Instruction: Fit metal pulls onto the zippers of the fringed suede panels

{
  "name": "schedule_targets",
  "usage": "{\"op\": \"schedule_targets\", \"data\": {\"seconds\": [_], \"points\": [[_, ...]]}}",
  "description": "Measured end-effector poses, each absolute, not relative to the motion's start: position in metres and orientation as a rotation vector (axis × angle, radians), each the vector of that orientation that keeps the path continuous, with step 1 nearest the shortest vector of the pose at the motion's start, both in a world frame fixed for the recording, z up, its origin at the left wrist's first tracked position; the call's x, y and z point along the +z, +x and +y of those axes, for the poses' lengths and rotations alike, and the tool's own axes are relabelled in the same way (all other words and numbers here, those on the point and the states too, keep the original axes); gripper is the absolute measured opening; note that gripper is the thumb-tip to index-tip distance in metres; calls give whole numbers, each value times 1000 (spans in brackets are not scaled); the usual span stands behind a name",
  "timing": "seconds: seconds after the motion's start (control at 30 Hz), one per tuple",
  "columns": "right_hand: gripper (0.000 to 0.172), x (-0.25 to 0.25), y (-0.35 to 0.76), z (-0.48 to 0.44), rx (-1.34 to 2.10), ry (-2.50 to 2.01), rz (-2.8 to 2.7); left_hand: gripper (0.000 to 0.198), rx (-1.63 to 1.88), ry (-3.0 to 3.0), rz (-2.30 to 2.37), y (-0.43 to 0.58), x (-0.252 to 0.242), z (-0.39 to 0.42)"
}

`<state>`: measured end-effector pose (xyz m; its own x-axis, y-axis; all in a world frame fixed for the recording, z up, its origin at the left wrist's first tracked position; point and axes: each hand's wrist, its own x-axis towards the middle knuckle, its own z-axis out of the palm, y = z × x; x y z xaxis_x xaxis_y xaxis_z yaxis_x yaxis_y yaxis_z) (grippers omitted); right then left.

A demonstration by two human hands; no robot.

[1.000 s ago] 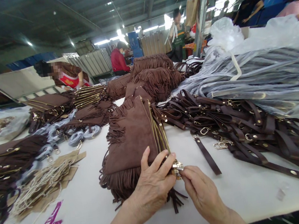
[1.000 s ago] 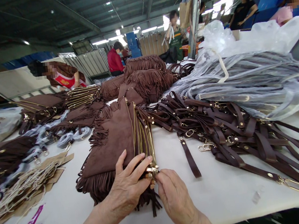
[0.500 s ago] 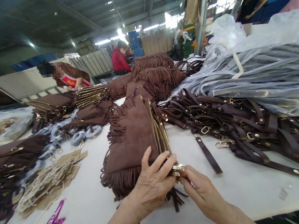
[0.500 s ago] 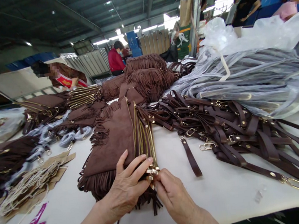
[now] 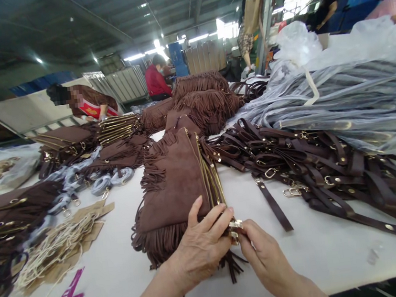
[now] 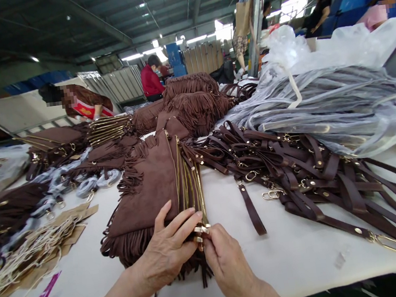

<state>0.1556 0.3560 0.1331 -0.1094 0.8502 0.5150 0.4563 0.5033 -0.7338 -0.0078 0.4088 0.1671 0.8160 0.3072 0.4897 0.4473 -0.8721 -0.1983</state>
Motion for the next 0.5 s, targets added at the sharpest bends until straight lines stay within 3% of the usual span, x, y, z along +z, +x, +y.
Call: {"op": "schedule_targets", "data": {"seconds": [0.23,0.5], "points": [[19,127,158,348,309,-1003,-1838,10,-701,-2721,-632,-10,163,408],[14,129,159,347,459,-1027,-1778,9,-942,-2652,-719,-4,159,406]]}}
